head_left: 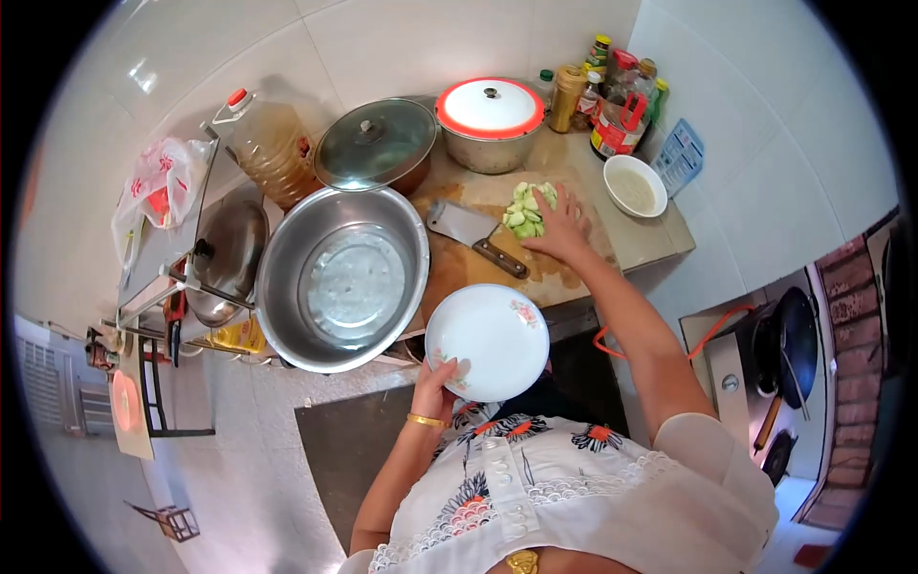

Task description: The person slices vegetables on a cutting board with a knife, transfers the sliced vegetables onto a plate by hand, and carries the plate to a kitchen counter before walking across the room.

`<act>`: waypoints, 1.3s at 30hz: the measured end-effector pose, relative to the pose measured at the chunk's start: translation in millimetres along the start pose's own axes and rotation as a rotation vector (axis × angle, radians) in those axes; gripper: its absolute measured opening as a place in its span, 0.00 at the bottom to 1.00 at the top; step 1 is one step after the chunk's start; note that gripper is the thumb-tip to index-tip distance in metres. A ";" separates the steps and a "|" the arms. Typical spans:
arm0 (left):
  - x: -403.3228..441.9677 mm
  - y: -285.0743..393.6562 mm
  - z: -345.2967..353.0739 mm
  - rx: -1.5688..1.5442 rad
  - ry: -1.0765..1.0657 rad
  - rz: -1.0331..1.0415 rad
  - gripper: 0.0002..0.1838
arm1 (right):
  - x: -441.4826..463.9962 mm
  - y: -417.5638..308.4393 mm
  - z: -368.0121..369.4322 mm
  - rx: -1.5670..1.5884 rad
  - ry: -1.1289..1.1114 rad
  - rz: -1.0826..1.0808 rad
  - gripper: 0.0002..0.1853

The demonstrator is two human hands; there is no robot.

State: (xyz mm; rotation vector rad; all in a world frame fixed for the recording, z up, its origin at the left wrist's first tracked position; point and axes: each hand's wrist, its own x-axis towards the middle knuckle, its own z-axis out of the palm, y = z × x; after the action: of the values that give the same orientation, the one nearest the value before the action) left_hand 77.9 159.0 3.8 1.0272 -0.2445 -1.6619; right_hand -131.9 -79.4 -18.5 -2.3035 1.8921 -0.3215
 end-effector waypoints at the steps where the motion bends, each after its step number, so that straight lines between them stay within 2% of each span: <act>1: 1.9 -2.2 1.6 -0.008 0.010 0.006 0.27 | 7.0 2.9 2.7 0.000 -0.007 -0.013 0.48; 3: 7.8 -5.2 6.7 -0.026 0.018 0.045 0.29 | 19.0 6.6 4.3 0.049 -0.169 -0.046 0.46; 7: 18.6 -8.9 27.9 -0.037 0.077 0.043 0.28 | 19.4 11.7 8.7 0.011 -0.141 -0.138 0.40; 9: 29.7 -12.7 35.5 -0.045 0.080 0.030 0.28 | 19.0 15.9 18.4 0.065 0.049 -0.235 0.31; 10: 33.6 -14.3 40.2 -0.048 0.089 0.034 0.28 | 19.9 19.4 21.3 0.068 0.043 -0.243 0.31; 12: 40.4 -15.3 52.0 -0.051 0.101 0.025 0.27 | 20.9 23.7 23.6 0.135 0.188 -0.324 0.25; 16: 54.9 -17.8 65.8 -0.071 0.098 0.049 0.27 | 27.5 29.3 23.6 0.203 0.261 -0.379 0.21; 18: 60.3 -18.7 71.7 -0.051 0.135 0.056 0.27 | 31.9 32.1 23.1 0.332 0.335 -0.436 0.16; 25: 75.0 -16.5 82.1 -0.013 0.171 0.012 0.26 | 42.2 33.0 7.9 0.498 0.366 -0.361 0.10; 28: 82.6 -16.6 87.4 0.014 0.162 -0.025 0.26 | 32.4 20.8 -14.1 0.565 0.346 -0.318 0.10; 30: 90.6 -21.0 87.5 0.007 0.139 0.003 0.24 | 23.2 10.3 -20.0 0.725 0.228 -0.444 0.11; 32: 93.5 -20.7 92.1 -0.030 0.120 0.000 0.24 | -1.1 -2.8 -36.4 0.720 -0.037 -0.507 0.13; 33: 94.4 -21.1 94.0 -0.069 0.109 0.004 0.24 | -11.6 -6.3 -41.0 0.716 -0.033 -0.498 0.13; 35: 96.1 -23.2 90.9 -0.081 0.094 -0.007 0.23 | -25.3 -10.3 -45.9 0.601 -0.235 -0.688 0.13; 36: 96.1 -24.1 88.0 -0.096 0.087 -0.010 0.23 | -25.9 -8.8 -47.1 0.600 -0.236 -0.684 0.13; 38: 94.3 -26.0 82.8 -0.067 0.099 0.004 0.22 | -25.5 -2.2 -48.8 0.573 -0.074 -0.895 0.14; 39: 93.1 -27.2 79.7 -0.038 0.110 0.021 0.21 | -23.2 3.9 -49.7 0.572 -0.078 -0.893 0.14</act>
State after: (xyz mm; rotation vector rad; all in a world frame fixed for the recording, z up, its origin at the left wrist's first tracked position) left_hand 0.4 61.4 -11.7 1.0804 -0.1505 -1.5800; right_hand -152.5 -56.2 26.9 -2.4872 0.5031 -0.7250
